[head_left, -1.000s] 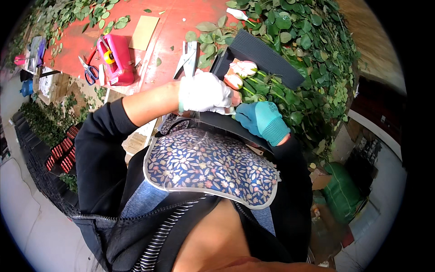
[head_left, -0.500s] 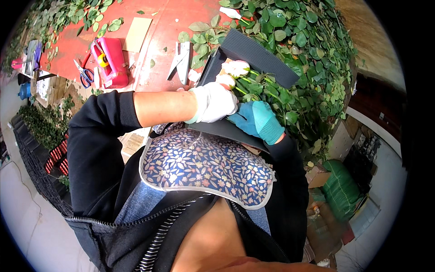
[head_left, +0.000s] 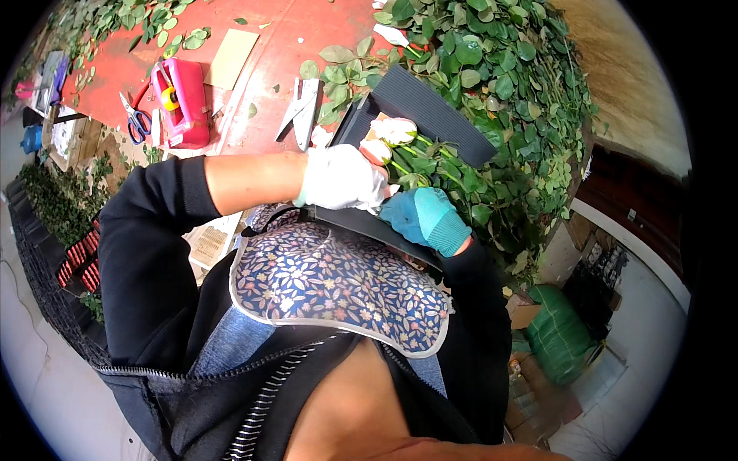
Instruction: The person places roses and greenery into a black box. They arrange the flowers in layers by hand and use a stapler to secure portions of the packaging.
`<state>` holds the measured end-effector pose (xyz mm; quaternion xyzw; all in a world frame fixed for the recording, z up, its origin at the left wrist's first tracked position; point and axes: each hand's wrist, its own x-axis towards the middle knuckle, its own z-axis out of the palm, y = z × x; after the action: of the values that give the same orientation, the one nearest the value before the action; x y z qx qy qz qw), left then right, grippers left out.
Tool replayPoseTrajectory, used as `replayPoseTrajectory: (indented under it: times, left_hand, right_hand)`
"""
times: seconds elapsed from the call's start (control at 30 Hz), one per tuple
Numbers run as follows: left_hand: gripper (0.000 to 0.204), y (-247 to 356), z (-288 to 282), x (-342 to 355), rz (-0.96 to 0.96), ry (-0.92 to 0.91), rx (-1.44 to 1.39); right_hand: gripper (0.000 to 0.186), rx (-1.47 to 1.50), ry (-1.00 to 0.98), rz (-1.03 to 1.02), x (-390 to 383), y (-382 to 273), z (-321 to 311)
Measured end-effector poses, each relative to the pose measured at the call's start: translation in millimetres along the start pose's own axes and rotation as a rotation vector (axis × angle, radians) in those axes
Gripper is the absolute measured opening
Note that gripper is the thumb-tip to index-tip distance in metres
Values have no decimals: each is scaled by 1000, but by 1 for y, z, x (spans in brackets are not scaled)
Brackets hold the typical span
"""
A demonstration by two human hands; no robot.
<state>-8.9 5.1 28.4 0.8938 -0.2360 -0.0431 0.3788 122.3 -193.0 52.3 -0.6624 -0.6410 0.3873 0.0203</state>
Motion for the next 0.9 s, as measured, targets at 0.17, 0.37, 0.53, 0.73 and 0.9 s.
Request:
replayPoseTrajectory:
  times: [0.17,0.37,0.53,0.73,0.9]
  left_hand:
    - [29,-7,-28,-30,-193,-295,66]
    - [31,2,-37,-52,-210,-252,127]
    - [30,-1,-41,-80,-542,-290,133]
    - [13,11,-13,-154,-812,-915,147]
    - [23,14,24,-196,-884,-938,302]
  right_hand:
    - [15,-7,10,26,4,-5,1]
    - [15,43,54,14,8,-5,6]
    - [19,-15,34,11,4,10,19]
    - [24,116,61,77,6,-5,1]
    - [25,97,14,154,8,-9,-4]
